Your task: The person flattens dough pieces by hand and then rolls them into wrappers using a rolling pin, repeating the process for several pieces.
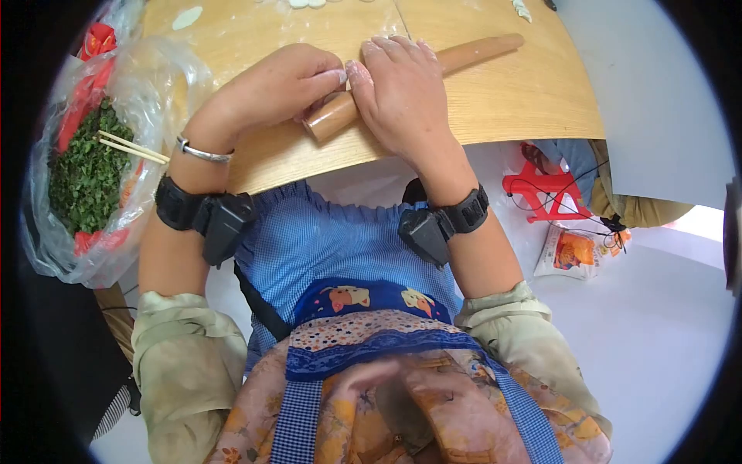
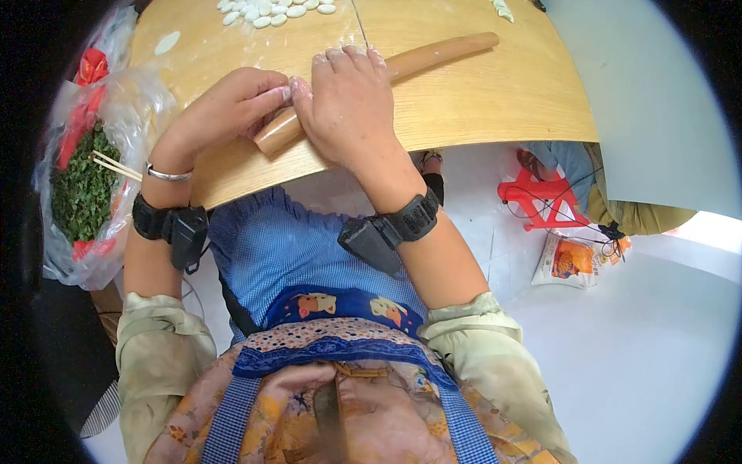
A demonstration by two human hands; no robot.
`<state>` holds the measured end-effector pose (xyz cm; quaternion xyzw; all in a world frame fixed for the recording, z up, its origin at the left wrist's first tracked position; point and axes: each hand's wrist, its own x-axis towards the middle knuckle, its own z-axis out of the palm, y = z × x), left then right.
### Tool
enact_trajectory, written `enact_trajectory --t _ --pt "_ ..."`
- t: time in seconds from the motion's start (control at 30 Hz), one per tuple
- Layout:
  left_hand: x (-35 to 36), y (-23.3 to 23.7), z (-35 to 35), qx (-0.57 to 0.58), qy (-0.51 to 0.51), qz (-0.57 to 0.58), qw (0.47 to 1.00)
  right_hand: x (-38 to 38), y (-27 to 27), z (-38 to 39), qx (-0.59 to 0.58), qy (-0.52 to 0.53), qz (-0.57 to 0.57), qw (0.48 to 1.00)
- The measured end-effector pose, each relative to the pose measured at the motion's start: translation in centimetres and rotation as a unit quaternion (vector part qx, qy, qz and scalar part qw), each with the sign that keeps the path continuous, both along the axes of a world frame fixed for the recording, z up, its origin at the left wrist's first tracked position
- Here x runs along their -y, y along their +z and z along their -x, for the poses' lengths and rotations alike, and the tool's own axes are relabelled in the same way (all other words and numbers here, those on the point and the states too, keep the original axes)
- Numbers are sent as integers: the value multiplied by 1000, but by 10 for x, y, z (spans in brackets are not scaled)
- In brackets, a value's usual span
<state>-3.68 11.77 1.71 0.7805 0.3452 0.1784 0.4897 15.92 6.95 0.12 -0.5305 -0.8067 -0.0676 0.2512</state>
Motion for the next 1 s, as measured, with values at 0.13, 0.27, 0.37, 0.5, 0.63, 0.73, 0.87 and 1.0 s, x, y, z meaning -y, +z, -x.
enact_trajectory --t 0.13,0.27,0.37,0.5,0.63,0.73,0.87,1.0 --pt "-3 -11 0 3 -24 -67 997 11 -1 -6 5 1 4 1000" --pt "5 -1 -2 -28 -12 -84 996 43 -2 -18 8 -13 -32 999" --pt "5 6 3 -36 -36 -66 996 62 3 -21 16 -21 -13 1000" --pt "9 5 1 2 -7 -94 996 57 2 -16 22 -18 -5 1000" --pt "8 19 0 -39 -3 -54 998 28 0 -3 3 -2 -21 1000" --pt "8 18 1 -51 11 -5 999 9 2 5 -2 8 -28 1000" --pt "5 6 2 -12 -11 -51 999 3 1 9 0 6 -13 1000" --pt "2 0 3 -9 -32 -92 995 24 0 -1 13 -19 9 1000"
